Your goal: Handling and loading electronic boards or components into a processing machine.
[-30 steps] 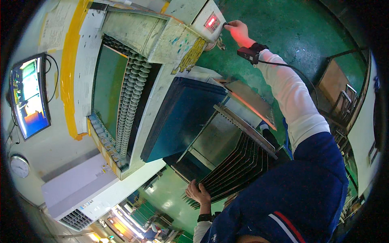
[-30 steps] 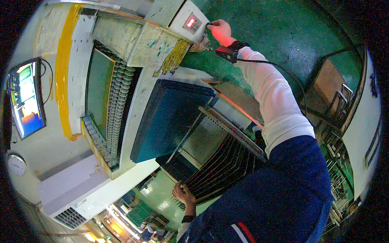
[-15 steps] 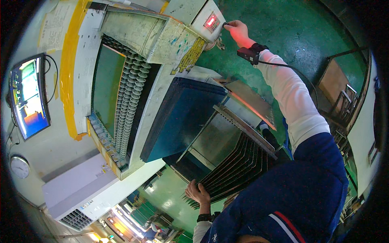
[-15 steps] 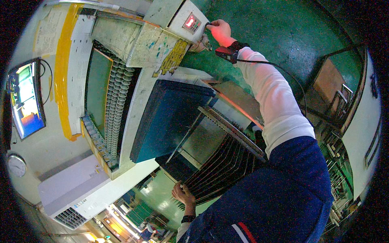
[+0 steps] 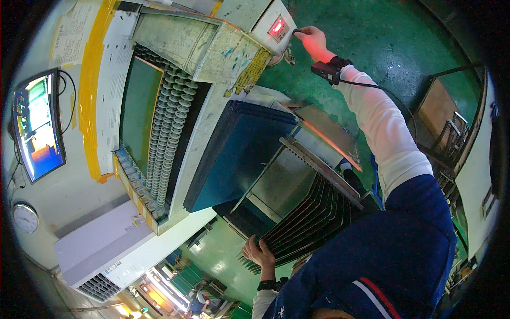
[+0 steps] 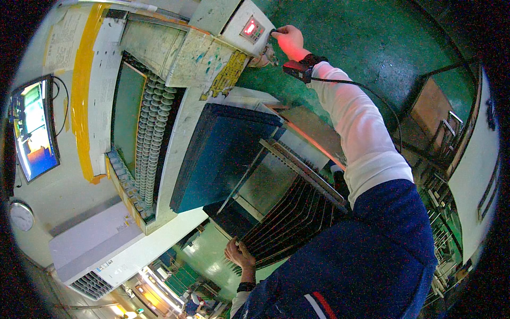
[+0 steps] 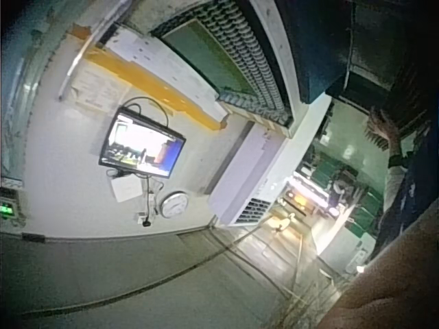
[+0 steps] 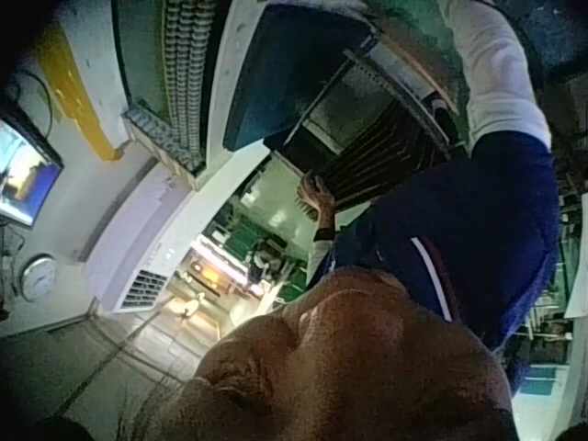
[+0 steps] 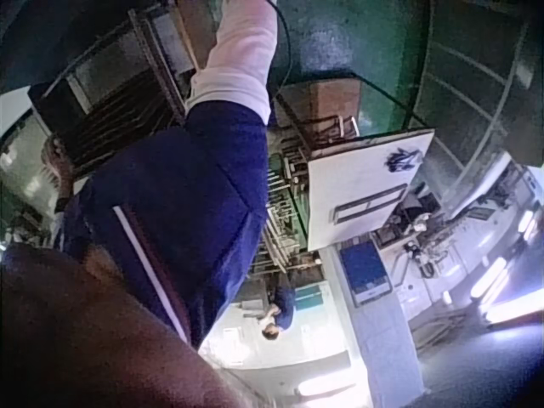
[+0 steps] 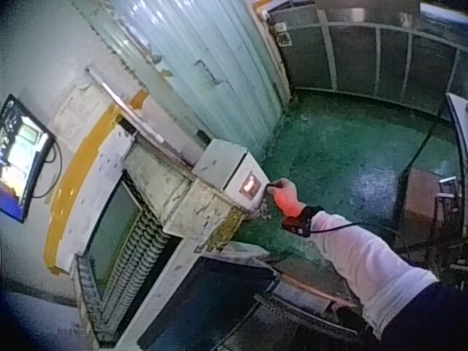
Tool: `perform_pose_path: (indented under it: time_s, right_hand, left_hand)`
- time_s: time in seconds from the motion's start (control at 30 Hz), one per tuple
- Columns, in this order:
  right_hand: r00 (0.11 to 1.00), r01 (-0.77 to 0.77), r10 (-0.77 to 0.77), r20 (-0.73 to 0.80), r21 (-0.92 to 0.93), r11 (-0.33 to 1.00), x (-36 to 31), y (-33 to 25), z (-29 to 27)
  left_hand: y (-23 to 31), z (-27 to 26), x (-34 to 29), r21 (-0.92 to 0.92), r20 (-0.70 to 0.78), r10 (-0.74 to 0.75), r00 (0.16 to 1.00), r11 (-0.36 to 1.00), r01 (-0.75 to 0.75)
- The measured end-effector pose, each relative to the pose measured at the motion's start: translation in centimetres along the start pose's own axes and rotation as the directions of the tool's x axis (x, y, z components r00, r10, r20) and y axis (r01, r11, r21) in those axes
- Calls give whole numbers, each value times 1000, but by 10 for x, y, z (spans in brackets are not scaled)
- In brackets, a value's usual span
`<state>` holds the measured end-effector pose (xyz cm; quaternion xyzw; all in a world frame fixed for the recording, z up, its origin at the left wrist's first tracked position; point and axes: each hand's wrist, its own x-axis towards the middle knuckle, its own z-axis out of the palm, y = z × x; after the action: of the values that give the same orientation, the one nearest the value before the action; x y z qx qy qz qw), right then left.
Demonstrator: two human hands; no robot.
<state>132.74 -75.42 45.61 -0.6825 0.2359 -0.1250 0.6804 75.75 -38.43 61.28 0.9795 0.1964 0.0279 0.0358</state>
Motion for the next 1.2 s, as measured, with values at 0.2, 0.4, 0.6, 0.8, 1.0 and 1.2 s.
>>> perform_pose_path:
  time_s: [0.2, 0.4, 0.6, 0.8, 1.0, 1.2]
  right_hand:
    - [1000, 7, -7, 8, 3, 1000, 4, 5, 1]
    - [1000, 13, -13, 3, -16, 1000, 4, 6, 2]
    - [1000, 8, -8, -2, 24, 1000, 5, 8, 4]
    - [1000, 6, -6, 3, -3, 1000, 5, 8, 5]
    - [1000, 4, -4, 2, 1, 1000, 4, 7, 1]
    - [996, -70, 68, 62, 40, 997, -7, 16, -1]
  left_hand:
    - [3, -2, 2, -28, 9, -16, 1000, 999, 16]
    - [2, 0, 1, -23, -1, -21, 1000, 1000, 21]
    - [2, -1, 1, -19, 4, -25, 1000, 999, 26]
    - [3, -3, 3, -31, 14, -24, 1000, 999, 24]
    - [4, -2, 2, -33, 17, -21, 1000, 999, 22]
    - [3, 0, -2, -36, 20, -58, 998, 998, 59]
